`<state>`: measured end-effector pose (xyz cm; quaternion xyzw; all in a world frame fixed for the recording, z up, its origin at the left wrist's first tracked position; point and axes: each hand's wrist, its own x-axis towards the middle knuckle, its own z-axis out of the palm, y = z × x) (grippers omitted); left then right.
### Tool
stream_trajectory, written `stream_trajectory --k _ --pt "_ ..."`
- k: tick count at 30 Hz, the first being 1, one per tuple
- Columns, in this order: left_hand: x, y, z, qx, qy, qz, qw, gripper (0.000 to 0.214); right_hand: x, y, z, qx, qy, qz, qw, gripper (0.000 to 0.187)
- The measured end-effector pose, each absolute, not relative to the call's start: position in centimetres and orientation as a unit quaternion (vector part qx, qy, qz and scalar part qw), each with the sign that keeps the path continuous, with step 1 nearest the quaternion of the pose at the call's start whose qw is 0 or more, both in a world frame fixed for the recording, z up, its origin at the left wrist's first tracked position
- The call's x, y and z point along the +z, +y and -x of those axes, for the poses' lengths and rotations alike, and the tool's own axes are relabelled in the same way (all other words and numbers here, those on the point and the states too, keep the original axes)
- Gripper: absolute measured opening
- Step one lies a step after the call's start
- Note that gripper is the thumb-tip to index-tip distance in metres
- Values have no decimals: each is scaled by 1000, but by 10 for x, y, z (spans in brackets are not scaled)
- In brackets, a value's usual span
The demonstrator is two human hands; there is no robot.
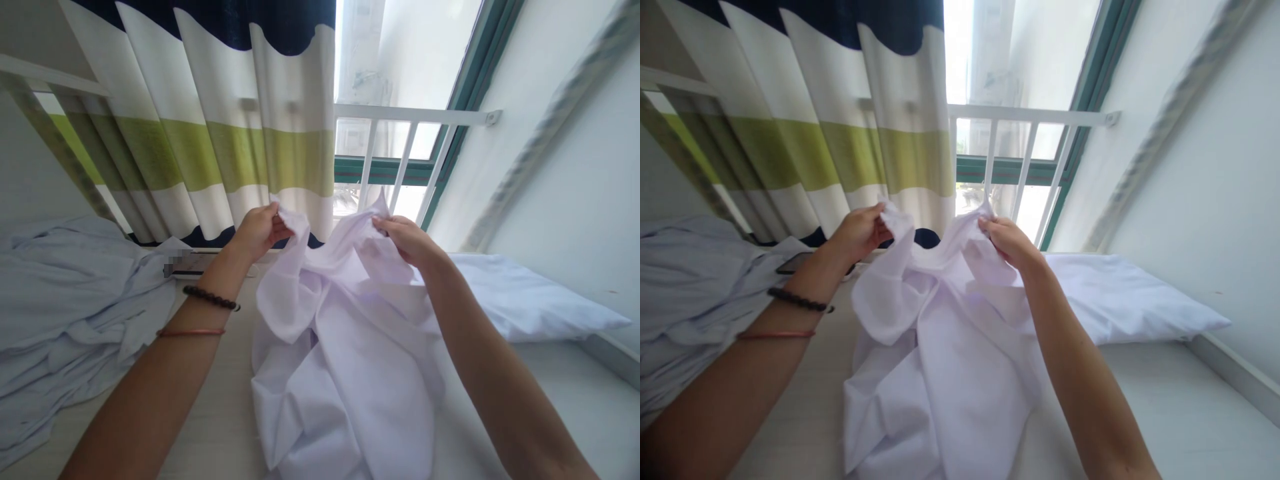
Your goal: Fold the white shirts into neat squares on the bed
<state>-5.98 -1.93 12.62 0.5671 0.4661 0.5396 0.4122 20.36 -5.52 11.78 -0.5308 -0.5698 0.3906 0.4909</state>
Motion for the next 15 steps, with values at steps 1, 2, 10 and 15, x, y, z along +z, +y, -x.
stream_trajectory --k 1,2,10,15 --pt "134 -11 46 563 439 -567 411 26 122 -43 -195 378 -538 518 547 21" --pt "140 -3 35 590 390 -576 409 27 126 -31 -188 364 -510 506 592 21" --pt "104 -1 56 390 535 -704 257 49 138 -45 -206 254 -711 593 279 29" --pt "76 -43 67 109 584 -704 390 45 102 -64 -229 269 -712 627 165 33"
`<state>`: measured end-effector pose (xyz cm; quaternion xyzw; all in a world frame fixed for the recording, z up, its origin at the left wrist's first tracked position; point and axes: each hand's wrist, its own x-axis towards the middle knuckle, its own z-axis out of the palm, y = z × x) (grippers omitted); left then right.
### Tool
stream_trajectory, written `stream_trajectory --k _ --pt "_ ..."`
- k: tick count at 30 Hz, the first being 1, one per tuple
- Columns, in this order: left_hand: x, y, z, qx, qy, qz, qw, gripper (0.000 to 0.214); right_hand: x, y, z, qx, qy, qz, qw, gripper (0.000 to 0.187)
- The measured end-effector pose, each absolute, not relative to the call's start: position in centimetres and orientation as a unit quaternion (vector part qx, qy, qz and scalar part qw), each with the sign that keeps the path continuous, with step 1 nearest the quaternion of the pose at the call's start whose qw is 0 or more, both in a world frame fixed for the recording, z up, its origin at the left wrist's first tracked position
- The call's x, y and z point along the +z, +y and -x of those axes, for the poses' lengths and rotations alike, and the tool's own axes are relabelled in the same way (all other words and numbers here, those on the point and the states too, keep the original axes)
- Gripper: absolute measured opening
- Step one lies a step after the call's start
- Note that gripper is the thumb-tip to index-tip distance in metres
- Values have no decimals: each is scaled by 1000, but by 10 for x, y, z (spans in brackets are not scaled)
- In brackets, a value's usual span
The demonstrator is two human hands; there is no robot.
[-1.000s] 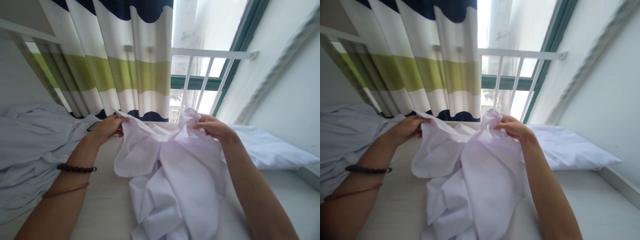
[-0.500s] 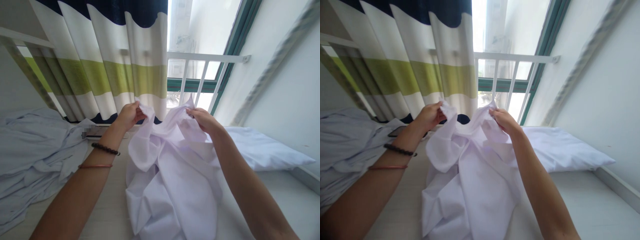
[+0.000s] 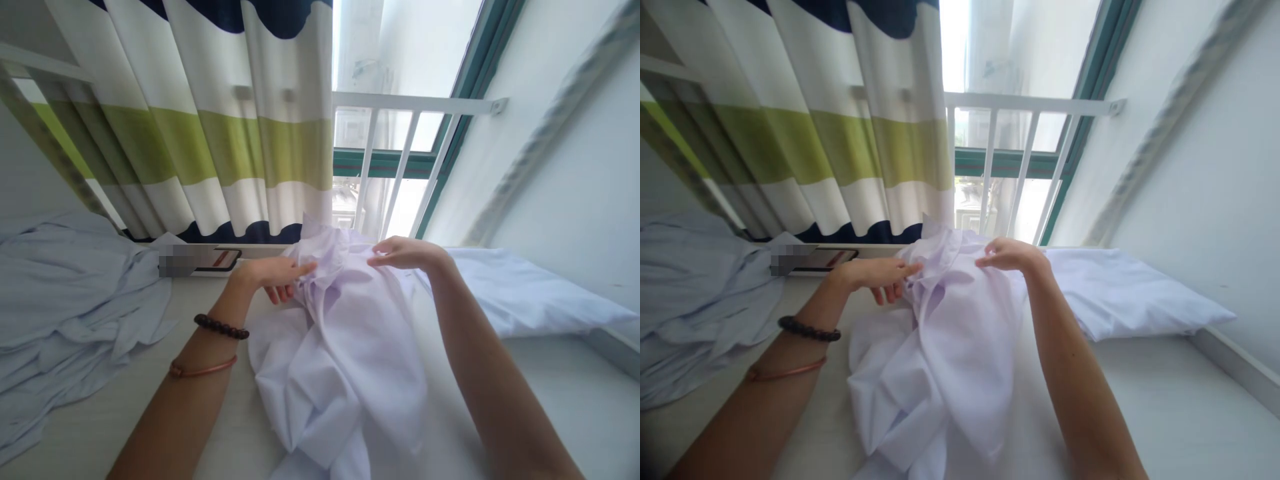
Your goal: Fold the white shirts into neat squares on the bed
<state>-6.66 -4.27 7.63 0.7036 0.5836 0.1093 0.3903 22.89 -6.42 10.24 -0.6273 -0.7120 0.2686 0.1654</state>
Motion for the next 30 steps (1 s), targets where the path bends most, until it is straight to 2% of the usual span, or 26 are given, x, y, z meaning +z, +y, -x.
stream_trajectory --k 2,4,6,8,12,14,18,20,22,24,26,28,30 --pt "76 -53 65 79 551 -703 443 43 85 -61 -234 301 -687 648 136 38" --pt "74 -58 64 110 517 -712 462 55 72 -58 -237 312 -671 669 68 38" --pt "66 -58 60 134 500 -720 462 74 66 -58 -237 298 -675 675 8 32" --pt "52 -56 53 157 508 -730 430 78 67 -62 -235 308 -698 646 11 26" --pt "28 -50 33 284 514 -734 341 41 83 -74 -234 363 -727 562 156 19" --pt "30 -46 31 326 500 -724 346 28 92 -79 -235 354 -715 542 263 18" --pt "64 -44 54 403 473 -677 394 33 106 -82 -239 226 -617 546 520 21" --pt "83 -46 72 513 387 -617 455 38 110 -83 -242 154 -595 553 563 22" --pt "91 -49 86 519 363 -604 484 40 111 -85 -244 121 -620 583 511 22" --pt "87 -51 92 474 379 -616 503 41 111 -89 -243 133 -667 630 375 21" --pt "75 -52 89 378 408 -659 507 44 110 -93 -239 169 -703 664 192 22" --pt "62 -52 80 247 429 -726 477 47 110 -97 -231 178 -719 670 45 26" --pt "52 -52 69 135 421 -784 436 48 109 -101 -222 134 -724 676 -12 35"
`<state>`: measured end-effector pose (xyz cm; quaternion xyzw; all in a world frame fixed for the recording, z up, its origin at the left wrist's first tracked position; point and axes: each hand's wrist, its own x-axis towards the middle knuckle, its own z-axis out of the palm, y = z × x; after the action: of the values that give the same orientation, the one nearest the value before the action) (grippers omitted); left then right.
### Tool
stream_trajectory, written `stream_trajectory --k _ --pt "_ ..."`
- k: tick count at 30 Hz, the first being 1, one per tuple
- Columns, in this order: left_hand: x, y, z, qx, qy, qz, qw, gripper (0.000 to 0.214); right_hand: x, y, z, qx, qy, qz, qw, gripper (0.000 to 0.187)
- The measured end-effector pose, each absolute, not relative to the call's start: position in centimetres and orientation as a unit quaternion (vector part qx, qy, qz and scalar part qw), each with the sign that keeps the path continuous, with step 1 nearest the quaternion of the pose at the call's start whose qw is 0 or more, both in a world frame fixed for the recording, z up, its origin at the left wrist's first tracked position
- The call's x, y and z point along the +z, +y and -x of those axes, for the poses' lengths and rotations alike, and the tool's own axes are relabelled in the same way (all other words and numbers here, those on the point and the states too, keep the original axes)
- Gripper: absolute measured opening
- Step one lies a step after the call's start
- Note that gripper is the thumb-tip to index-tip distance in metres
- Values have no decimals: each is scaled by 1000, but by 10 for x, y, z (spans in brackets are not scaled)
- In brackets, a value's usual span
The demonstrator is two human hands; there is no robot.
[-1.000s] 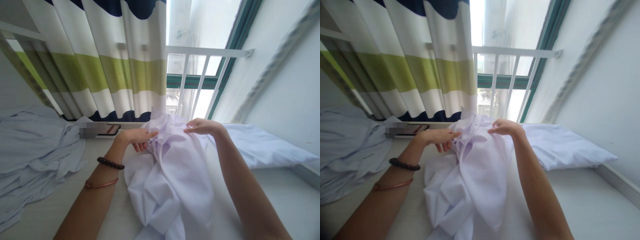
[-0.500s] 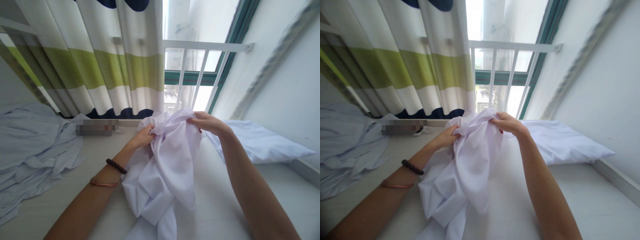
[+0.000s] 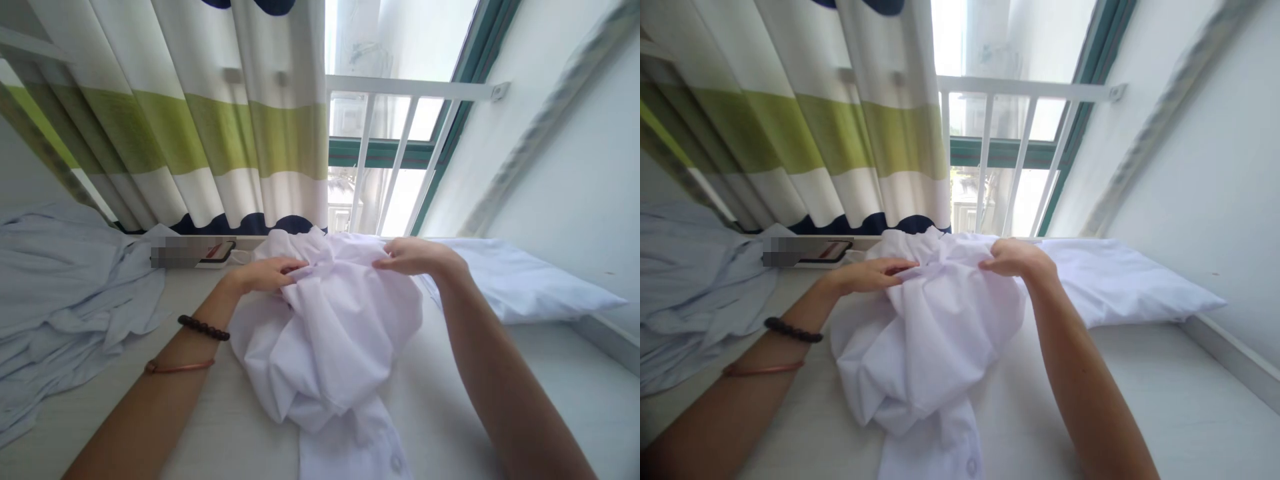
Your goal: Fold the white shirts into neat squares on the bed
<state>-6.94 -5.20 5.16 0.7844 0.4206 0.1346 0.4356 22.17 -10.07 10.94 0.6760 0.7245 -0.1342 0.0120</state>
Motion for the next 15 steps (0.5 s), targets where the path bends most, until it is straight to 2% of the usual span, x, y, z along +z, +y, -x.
stream_trajectory --k 2,5,7,10,12,15 --pt "47 -53 61 105 380 -803 446 53 108 -104 -211 -57 724 -687 -6 45" --pt "48 -55 60 130 309 -763 553 70 104 -106 -196 31 739 -670 -63 59" --pt "53 -55 68 151 299 -732 593 72 99 -104 -189 43 767 -638 -58 57" --pt "61 -53 87 187 386 -727 537 57 94 -99 -184 -18 797 -604 8 45" --pt "63 -50 95 178 457 -730 476 49 91 -95 -182 -68 797 -600 22 55" --pt "58 -47 93 117 503 -744 424 50 83 -89 -175 -96 779 -618 -33 76"
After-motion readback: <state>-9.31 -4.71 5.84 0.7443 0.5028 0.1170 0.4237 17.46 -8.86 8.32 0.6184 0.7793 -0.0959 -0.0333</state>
